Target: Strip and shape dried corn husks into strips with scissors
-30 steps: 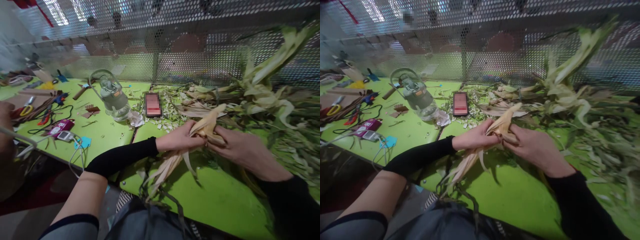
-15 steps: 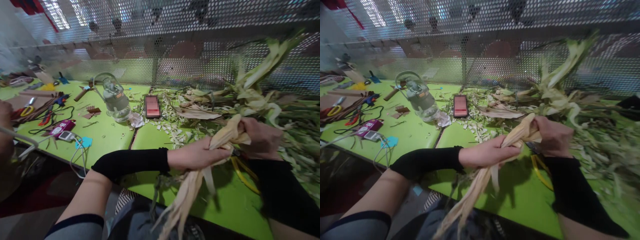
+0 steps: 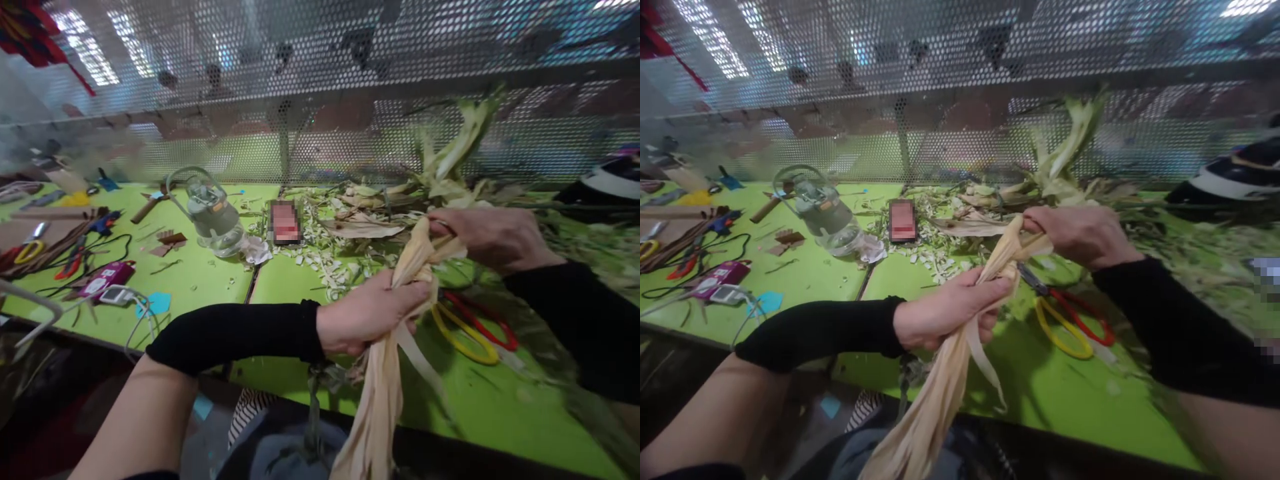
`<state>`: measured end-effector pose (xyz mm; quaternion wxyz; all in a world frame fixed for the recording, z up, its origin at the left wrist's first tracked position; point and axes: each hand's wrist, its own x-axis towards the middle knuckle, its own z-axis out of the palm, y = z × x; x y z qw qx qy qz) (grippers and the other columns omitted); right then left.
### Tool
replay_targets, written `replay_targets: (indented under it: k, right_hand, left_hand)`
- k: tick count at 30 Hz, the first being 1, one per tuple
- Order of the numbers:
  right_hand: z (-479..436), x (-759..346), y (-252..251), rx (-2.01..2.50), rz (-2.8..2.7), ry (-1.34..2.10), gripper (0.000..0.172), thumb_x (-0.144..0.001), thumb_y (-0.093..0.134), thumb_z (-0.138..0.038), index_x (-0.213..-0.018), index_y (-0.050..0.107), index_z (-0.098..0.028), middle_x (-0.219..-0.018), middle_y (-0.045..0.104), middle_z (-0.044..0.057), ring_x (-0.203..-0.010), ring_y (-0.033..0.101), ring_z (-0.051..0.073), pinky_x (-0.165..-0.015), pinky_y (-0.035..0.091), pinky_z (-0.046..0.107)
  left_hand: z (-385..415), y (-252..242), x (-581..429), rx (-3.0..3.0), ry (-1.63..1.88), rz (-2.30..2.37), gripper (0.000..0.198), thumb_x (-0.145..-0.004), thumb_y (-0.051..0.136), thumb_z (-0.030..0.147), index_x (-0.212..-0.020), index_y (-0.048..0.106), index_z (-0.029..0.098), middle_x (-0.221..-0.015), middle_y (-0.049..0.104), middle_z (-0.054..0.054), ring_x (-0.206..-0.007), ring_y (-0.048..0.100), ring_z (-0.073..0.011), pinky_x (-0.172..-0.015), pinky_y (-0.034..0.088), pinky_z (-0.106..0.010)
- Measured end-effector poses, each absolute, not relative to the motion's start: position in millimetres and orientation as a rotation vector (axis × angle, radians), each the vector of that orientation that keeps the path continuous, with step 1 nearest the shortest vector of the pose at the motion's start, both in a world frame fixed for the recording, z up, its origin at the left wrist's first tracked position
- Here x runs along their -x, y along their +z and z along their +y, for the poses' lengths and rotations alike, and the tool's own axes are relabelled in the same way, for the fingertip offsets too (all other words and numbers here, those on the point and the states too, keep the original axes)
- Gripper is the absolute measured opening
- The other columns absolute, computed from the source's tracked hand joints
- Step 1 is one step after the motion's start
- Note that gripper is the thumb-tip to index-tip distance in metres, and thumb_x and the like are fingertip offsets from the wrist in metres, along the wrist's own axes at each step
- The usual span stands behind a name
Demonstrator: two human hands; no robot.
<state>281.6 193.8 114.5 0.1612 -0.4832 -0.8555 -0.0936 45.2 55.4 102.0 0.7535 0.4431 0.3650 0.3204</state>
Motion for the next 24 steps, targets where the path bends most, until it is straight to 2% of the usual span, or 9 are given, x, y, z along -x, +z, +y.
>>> replay_targets:
  k: [5,11,16,18,19,21,23,24]
  right_hand:
    - [173,-296,107,1.439,-2.490,-0.278,0.030,-0.095,0.052,-0.042,-0.093,0.072,-0.021,-0.079,0.074,0.014,-0.072,0.058,0.023,-0.066,0.033,0.033]
    - [154,-289,101,1.571,-2.384,-0.022,0.020,-0.093,0.056,-0.035,-0.088,0.069,-0.021,-0.080,0.076,0.015,-0.077,0.064,0.025,-0.067,0.036,0.032]
    - [144,-264,86,1.652,-2.256,0.070,0.025,-0.097,0.053,-0.031,-0.110,0.069,-0.017,-0.091,0.079,0.016,-0.077,0.071,0.026,-0.070,0.045,0.032]
    - [138,-245,79,1.676,-2.211,0.094,0.034,-0.099,0.045,-0.031,-0.119,0.067,-0.014,-0.088,0.079,0.015,-0.072,0.072,0.027,-0.067,0.048,0.033]
    - [136,-236,77,1.670,-2.192,0.124,0.040,-0.102,0.040,-0.034,-0.126,0.065,-0.014,-0.092,0.080,0.015,-0.075,0.073,0.028,-0.067,0.050,0.034]
    - [132,-222,79,1.617,-2.145,0.192,0.050,-0.103,0.041,-0.040,-0.141,0.058,-0.013,-0.110,0.081,0.018,-0.090,0.077,0.031,-0.074,0.053,0.037]
    - [131,-216,86,1.629,-2.172,0.192,0.058,-0.103,0.038,-0.042,-0.148,0.055,-0.010,-0.110,0.081,0.020,-0.091,0.077,0.035,-0.075,0.054,0.040]
    - [132,-215,90,1.633,-2.196,0.177,0.057,-0.102,0.038,-0.040,-0.148,0.056,-0.011,-0.106,0.081,0.019,-0.088,0.077,0.035,-0.075,0.053,0.041]
  left_hand:
    - [52,90,-52,-0.910,0.632,0.772,0.036,-0.092,0.074,0.051,-0.100,0.055,0.022,-0.070,0.048,0.007,-0.052,0.041,-0.0046,-0.051,0.039,-0.018]
    - [48,85,-51,-0.787,0.622,0.784,0.034,-0.094,0.075,0.045,-0.098,0.050,0.021,-0.069,0.046,0.009,-0.049,0.040,-0.0027,-0.050,0.036,-0.016]
    - [70,105,-57,-0.650,0.787,0.698,0.034,-0.094,0.078,0.039,-0.094,0.049,0.021,-0.063,0.036,0.012,-0.044,0.032,-0.0013,-0.045,0.029,-0.014]
    - [89,111,-60,-0.622,0.920,0.696,0.023,-0.100,0.069,0.029,-0.093,0.050,0.020,-0.060,0.032,0.012,-0.043,0.030,-0.0019,-0.044,0.028,-0.014]
    - [100,112,-60,-0.632,0.975,0.709,0.019,-0.103,0.062,0.024,-0.090,0.050,0.019,-0.059,0.031,0.012,-0.043,0.029,-0.0023,-0.044,0.027,-0.014]
    - [120,114,-56,-0.745,1.006,0.716,0.020,-0.107,0.052,0.021,-0.087,0.050,0.018,-0.058,0.038,0.009,-0.045,0.033,-0.0035,-0.048,0.031,-0.015]
    - [136,115,-49,-0.974,1.018,0.687,0.013,-0.104,0.061,0.026,-0.095,0.059,0.017,-0.072,0.058,0.003,-0.058,0.050,-0.0063,-0.060,0.042,-0.018]
    - [143,116,-46,-1.077,0.989,0.706,0.019,-0.102,0.065,0.032,-0.094,0.062,0.015,-0.079,0.064,0.000,-0.065,0.055,-0.0082,-0.067,0.046,-0.020]
